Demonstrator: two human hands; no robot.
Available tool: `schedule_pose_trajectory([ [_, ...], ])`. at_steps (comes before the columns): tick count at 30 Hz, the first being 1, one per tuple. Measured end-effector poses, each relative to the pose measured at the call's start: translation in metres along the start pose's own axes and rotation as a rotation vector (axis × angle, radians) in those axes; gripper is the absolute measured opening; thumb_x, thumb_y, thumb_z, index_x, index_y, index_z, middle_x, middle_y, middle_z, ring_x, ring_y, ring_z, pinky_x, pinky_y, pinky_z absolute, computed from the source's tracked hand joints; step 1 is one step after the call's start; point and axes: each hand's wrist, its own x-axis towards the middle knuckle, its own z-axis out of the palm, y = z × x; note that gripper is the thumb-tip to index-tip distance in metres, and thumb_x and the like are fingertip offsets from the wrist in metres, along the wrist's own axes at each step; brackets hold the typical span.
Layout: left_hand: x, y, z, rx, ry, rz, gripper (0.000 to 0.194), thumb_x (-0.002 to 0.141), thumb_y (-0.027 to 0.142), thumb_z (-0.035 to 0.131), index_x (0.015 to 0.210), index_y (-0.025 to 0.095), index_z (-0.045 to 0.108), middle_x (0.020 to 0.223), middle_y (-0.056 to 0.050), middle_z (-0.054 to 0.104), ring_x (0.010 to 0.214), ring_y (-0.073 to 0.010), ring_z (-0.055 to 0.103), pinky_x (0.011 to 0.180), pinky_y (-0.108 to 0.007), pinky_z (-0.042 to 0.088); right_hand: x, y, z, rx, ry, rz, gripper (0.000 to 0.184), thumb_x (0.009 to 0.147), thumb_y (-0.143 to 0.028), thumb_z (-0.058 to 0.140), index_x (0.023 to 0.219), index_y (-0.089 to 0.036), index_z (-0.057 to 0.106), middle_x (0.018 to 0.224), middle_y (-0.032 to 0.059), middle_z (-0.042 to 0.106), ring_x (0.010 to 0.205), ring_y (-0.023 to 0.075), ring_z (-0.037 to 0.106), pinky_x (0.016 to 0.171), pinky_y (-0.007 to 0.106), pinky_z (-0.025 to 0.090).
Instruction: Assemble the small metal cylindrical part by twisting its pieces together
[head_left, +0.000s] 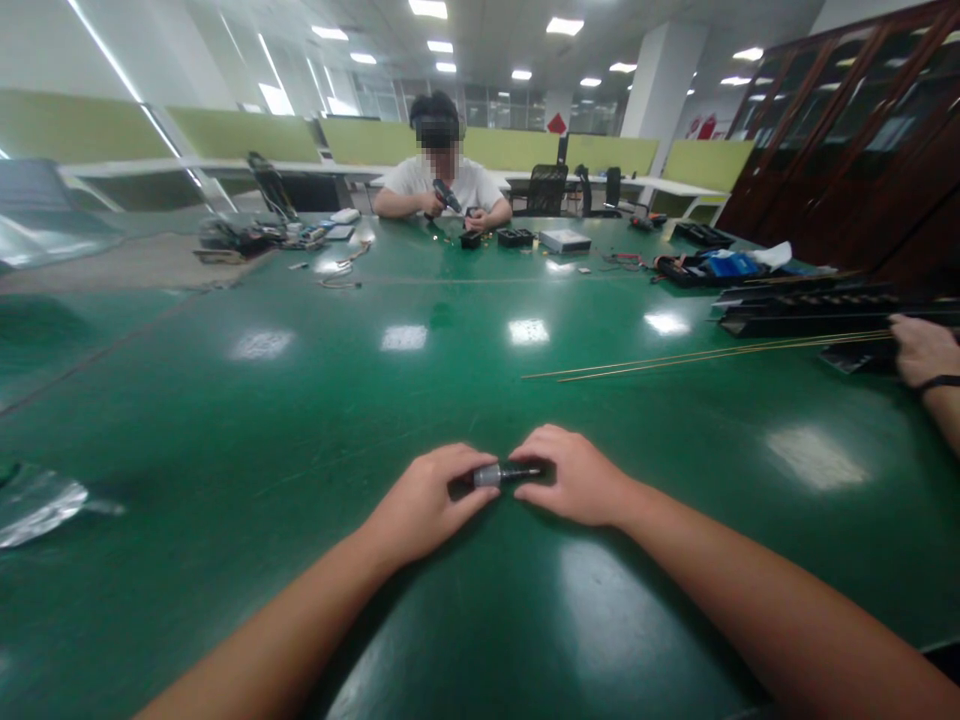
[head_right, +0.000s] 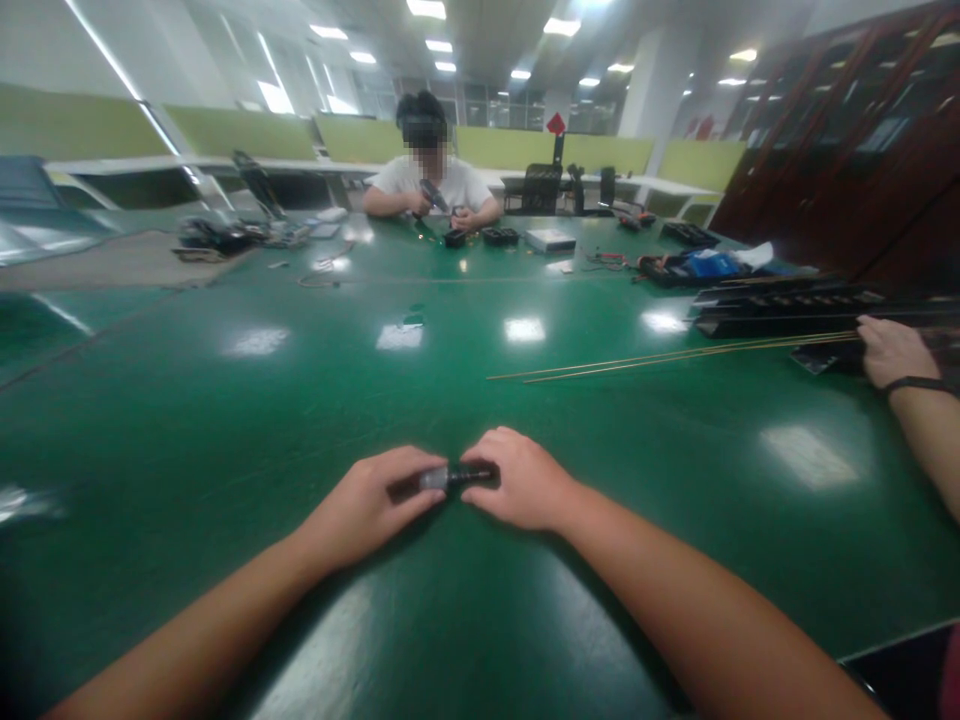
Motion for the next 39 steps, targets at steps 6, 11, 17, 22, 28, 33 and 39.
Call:
schedule_pose_trajectory([
  [6, 0.0016, 0.0032, -0.0005, -0.006, -0.006, 0.022, 0.021, 0.091, 0.031, 0.063, 0.108, 0.025, 0.072, 0.1, -0.002, 0.069, 0.088, -0.0166, 0.064, 0.079, -0.026, 0.048, 0.0026, -0.0047, 0.0017, 0.002, 0.001, 0.006, 0.02, 0.079, -0.023, 0.075, 0.097, -0.019, 0.069, 0.092, 0.0048, 0.069, 0.089, 0.0189, 0.059, 0.082, 0.033, 0.046],
  [11, 0.0011, 0.0028, 0.0001, 0.002, -0.011, 0.016, 0.021, 0.091, 0.032, 0.062, 0.109, 0.025, 0.072, 0.1, -0.003, 0.068, 0.088, -0.0172, 0.064, 0.079, -0.027, 0.048, 0.0023, -0.0052, 0.0007, -0.01, 0.009, 0.009, 0.021, 0.077, -0.024, 0.076, 0.096, -0.018, 0.069, 0.092, 0.0049, 0.068, 0.089, 0.0191, 0.058, 0.081, 0.033, 0.046],
  [17, 0.0, 0.0012, 0.001, 0.012, -0.012, 0.019, 0.023, 0.091, 0.034, 0.062, 0.111, 0.026, 0.072, 0.101, -0.003, 0.069, 0.089, -0.0179, 0.063, 0.079, -0.027, 0.048, 0.0026, -0.0032, 0.0029, -0.008, 0.017, -0.003, 0.016, 0.079, -0.024, 0.074, 0.094, -0.019, 0.069, 0.091, 0.0045, 0.069, 0.088, 0.0185, 0.058, 0.08, 0.032, 0.046],
  [22, 0.001, 0.002, 0.0019, 0.011, 0.005, 0.012, 0.024, 0.091, 0.034, 0.063, 0.11, 0.024, 0.073, 0.1, -0.004, 0.069, 0.089, -0.0179, 0.064, 0.08, -0.028, 0.049, 0.0025, -0.0024, 0.0036, -0.006, 0.011, -0.014, 0.012, 0.081, -0.023, 0.073, 0.093, -0.019, 0.07, 0.089, 0.0039, 0.069, 0.087, 0.0179, 0.058, 0.08, 0.031, 0.046],
  [28, 0.0005, 0.0042, 0.0018, 0.015, 0.019, -0.004, 0.025, 0.091, 0.035, 0.063, 0.11, 0.024, 0.073, 0.099, -0.004, 0.07, 0.087, -0.0182, 0.065, 0.079, -0.028, 0.051, 0.0022, -0.0008, 0.0027, -0.007, -0.008, -0.01, 0.01, 0.082, -0.022, 0.071, 0.091, -0.019, 0.071, 0.086, 0.0037, 0.069, 0.085, 0.0177, 0.058, 0.078, 0.031, 0.046],
  [33, -0.0002, 0.0032, 0.0025, 0.007, 0.032, 0.003, 0.024, 0.091, 0.035, 0.063, 0.109, 0.024, 0.073, 0.099, -0.004, 0.07, 0.088, -0.0182, 0.065, 0.08, -0.028, 0.051, 0.0018, -0.0013, 0.0004, -0.009, -0.02, -0.007, 0.009, 0.082, -0.021, 0.071, 0.091, -0.019, 0.072, 0.086, 0.0041, 0.069, 0.084, 0.0177, 0.058, 0.077, 0.031, 0.046],
  [39, 0.0003, 0.0032, 0.0022, 0.018, 0.024, -0.012, 0.023, 0.089, 0.034, 0.065, 0.108, 0.024, 0.074, 0.099, -0.004, 0.07, 0.087, -0.0184, 0.065, 0.08, -0.028, 0.051, 0.0017, -0.0024, -0.0016, -0.017, -0.031, -0.005, 0.009, 0.082, -0.021, 0.071, 0.091, -0.018, 0.072, 0.084, 0.0043, 0.069, 0.083, 0.0175, 0.058, 0.076, 0.03, 0.045],
])
